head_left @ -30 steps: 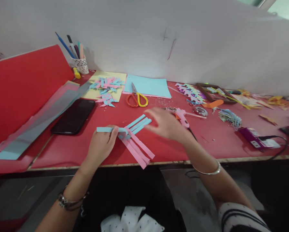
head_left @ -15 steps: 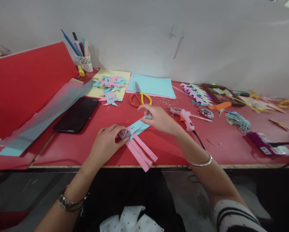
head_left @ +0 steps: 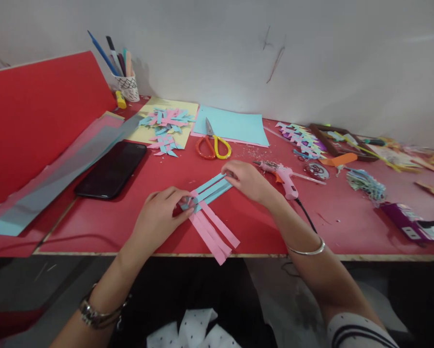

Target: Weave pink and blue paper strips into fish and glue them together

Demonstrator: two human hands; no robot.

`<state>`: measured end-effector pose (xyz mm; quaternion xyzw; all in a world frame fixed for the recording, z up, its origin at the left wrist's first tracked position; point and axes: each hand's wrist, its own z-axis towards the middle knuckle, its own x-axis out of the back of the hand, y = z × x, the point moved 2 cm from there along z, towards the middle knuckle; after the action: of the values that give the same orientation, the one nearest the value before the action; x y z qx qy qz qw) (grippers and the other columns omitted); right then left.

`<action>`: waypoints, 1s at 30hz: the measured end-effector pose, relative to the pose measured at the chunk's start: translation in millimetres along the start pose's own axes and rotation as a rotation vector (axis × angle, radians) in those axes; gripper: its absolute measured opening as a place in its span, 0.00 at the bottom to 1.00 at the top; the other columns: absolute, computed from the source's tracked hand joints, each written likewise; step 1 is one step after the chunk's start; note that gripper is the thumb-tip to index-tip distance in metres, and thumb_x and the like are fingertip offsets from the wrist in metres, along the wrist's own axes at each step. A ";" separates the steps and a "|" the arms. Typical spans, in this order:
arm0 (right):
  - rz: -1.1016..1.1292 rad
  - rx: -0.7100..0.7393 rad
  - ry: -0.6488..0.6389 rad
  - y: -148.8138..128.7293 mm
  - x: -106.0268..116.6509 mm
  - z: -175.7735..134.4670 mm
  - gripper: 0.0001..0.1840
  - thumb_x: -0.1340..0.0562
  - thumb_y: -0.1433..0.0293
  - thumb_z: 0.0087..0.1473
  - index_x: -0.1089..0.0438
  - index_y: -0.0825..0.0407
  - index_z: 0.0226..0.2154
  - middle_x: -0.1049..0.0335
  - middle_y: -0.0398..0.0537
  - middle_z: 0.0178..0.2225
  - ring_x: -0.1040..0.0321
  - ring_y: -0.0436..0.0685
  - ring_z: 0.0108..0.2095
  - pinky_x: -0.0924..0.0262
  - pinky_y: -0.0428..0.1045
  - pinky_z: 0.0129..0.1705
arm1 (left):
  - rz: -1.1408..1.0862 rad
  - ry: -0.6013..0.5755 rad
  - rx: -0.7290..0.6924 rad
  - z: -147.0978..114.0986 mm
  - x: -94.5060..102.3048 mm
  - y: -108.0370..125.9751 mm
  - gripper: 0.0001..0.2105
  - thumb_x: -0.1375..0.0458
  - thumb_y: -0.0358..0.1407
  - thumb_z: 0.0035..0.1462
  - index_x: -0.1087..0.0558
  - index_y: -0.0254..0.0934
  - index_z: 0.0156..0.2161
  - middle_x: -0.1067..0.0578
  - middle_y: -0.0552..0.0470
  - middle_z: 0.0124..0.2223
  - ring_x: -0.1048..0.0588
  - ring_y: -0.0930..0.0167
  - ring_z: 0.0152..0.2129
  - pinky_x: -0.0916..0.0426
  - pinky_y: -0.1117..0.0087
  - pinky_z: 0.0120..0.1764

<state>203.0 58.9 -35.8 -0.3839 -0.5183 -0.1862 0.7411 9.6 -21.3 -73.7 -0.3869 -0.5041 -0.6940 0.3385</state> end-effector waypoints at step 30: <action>-0.489 0.056 -0.164 -6.3 0.1 -10.9 0.15 0.50 0.75 0.50 0.28 0.55 0.31 0.26 0.51 0.31 0.34 0.54 0.30 0.56 0.50 0.36 | 0.048 0.043 -0.020 -0.6 -3.2 -3.2 0.12 0.48 0.40 0.53 0.32 0.39 0.42 0.28 0.50 0.38 0.29 0.65 0.36 0.37 0.65 0.38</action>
<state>205.7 46.6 -35.2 -0.2403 -0.6591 -0.3135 0.6399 8.2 -20.7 -78.0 -0.3872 -0.4805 -0.6987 0.3620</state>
